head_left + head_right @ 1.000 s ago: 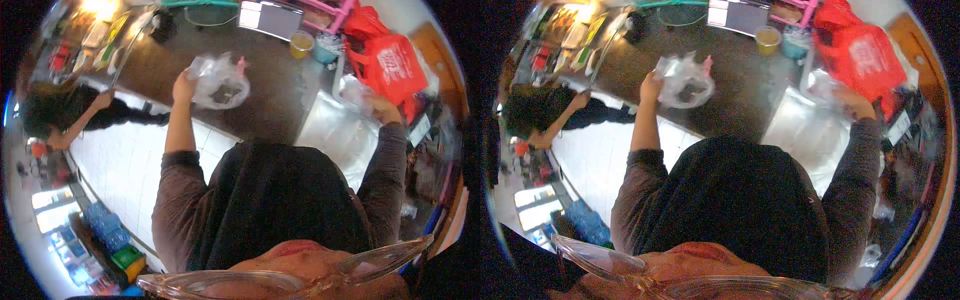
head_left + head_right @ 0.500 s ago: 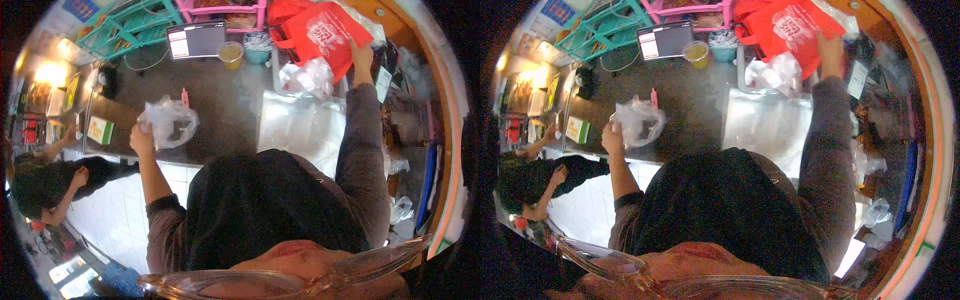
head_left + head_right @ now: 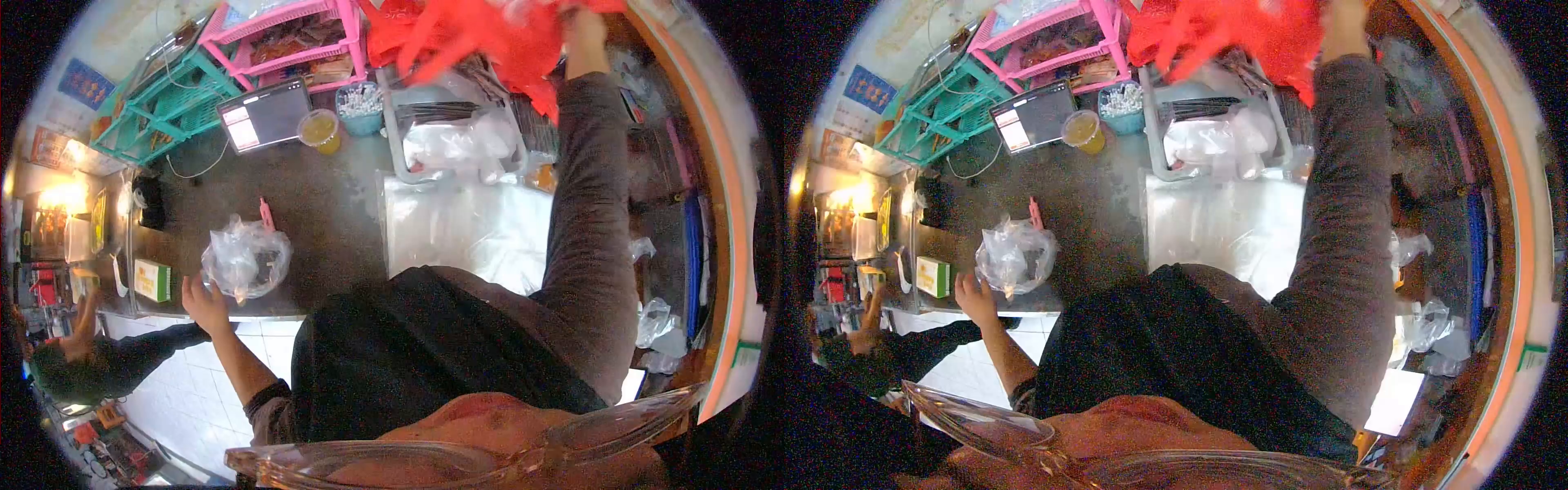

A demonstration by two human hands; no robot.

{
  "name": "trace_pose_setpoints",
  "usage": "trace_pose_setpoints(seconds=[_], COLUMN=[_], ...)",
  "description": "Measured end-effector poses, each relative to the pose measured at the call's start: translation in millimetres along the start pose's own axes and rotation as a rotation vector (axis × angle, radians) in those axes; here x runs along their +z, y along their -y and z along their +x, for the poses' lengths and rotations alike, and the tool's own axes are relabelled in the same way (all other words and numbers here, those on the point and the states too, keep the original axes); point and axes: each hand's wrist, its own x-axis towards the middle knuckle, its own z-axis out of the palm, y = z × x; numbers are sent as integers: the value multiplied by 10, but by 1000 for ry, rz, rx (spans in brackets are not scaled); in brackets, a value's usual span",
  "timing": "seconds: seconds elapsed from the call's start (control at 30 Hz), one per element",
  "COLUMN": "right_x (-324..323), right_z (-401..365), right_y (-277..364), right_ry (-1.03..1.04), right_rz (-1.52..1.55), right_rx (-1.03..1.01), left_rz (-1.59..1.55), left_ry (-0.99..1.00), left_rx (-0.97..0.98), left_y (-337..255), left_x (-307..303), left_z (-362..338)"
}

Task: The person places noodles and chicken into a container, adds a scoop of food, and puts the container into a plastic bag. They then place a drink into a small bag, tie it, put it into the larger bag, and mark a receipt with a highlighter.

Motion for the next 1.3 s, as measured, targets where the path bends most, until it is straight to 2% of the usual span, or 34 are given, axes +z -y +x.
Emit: trace_pose_setpoints(seconds=[0.03,0.1,0.2,0.27,0.33,0.37,0.43,0.5,0.57,0.63,0.73,0.77,0.8,0.87,0.93,1.03,1.07,1.17,1.2,1.3], right_x=[-262,-300,-726,-870,-813,-786,-658,-541,-319,-244,-518,-347,-845,-916,-293,65,270,189,142,-98], right_z=[244,505,399,132,-125,-240,-359,-467,-248,-354,-912,-1183,-1345,-1716,-1944,-2252,-2350,-2293,-2242,-2097], right_y=[-269,-525,-571,-689,-826,-845,-763,-371,-214,427,1451,1678,2003,2311,2568,2627,2609,2690,2695,2723], right_ry=[121,7,-389,-238,275,508,736,703,1039,808,603,534,711,594,931,855,744,731,784,763], right_rz=[-287,-487,-11,-147,-122,200,737,1152,921,635,277,599,474,719,386,279,334,332,251,244], right_rx=[20,115,354,50,-214,-80,241,621,209,-261,-457,-407,-486,-840,-905,-798,-810,-835,-888,-836], left_rz=[1,4,-4,11,33,44,39,26,40,48,50,49,48,15,14,7,-6,37,24,9], left_ry=[-10,-29,-35,8,38,54,44,41,36,20,-9,-21,-34,-54,-54,-64,-83,-50,-72,-63], left_rx=[10,23,37,0,-21,-25,-22,-21,-10,3,29,35,38,43,56,82,85,33,33,-6], left_y=[-9,4,12,19,68,97,122,130,119,95,53,26,-3,-57,-87,-55,-27,-37,12,79], left_x=[-16,-11,10,13,40,54,69,80,92,101,70,38,9,-39,-91,-114,-105,-194,-171,-161], left_z=[1,1,-36,-66,-116,-132,-163,-167,-154,-139,-104,-87,-74,-59,-65,-98,-127,-219,-269,-381])
